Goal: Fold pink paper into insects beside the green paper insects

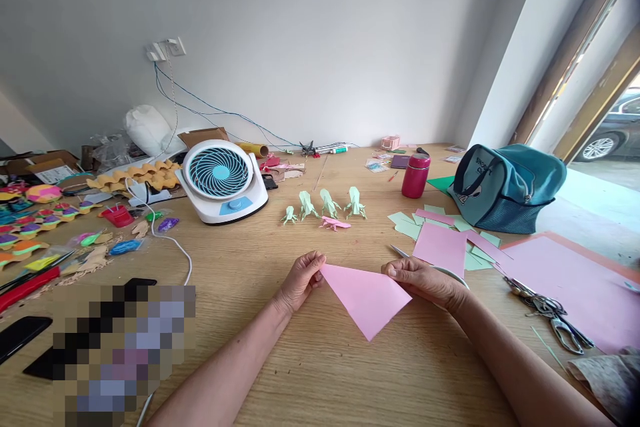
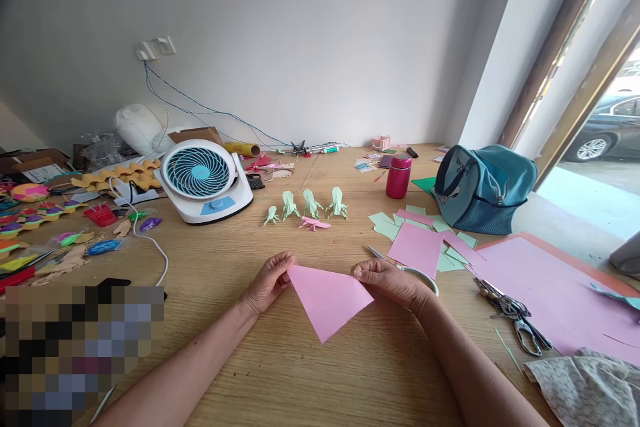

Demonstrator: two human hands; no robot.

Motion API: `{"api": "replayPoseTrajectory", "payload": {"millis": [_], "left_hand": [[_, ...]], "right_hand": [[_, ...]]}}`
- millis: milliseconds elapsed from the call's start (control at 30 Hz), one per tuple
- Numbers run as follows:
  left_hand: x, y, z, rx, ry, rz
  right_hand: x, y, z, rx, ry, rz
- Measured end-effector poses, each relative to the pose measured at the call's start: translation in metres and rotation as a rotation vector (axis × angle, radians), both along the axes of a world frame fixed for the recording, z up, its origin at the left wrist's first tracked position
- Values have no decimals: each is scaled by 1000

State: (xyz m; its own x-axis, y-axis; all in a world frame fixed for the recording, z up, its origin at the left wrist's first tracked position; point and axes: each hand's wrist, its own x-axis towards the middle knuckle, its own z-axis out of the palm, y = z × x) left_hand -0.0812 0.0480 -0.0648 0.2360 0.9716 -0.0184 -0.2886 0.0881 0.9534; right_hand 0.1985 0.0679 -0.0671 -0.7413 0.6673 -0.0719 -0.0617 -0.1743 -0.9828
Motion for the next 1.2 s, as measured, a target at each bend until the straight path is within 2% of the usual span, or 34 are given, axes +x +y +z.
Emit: {"api": "replayPoseTrajectory", "payload": {"millis": [400,733,1033,1200], "left_hand": [[-1,-1,1,-3,-36,-49],[-4,0,-2,-18,-38,-122],[-5,2,0,30,-33,-103],[-4,3,0,96,55,-92]], "right_hand": [[1,0,-2,-47,2,-38],[-1,-6,8,-69,9,-37],[-2,-5,9,-42,-25,-41],[1,-5,11,-17,-54,-26]]}}
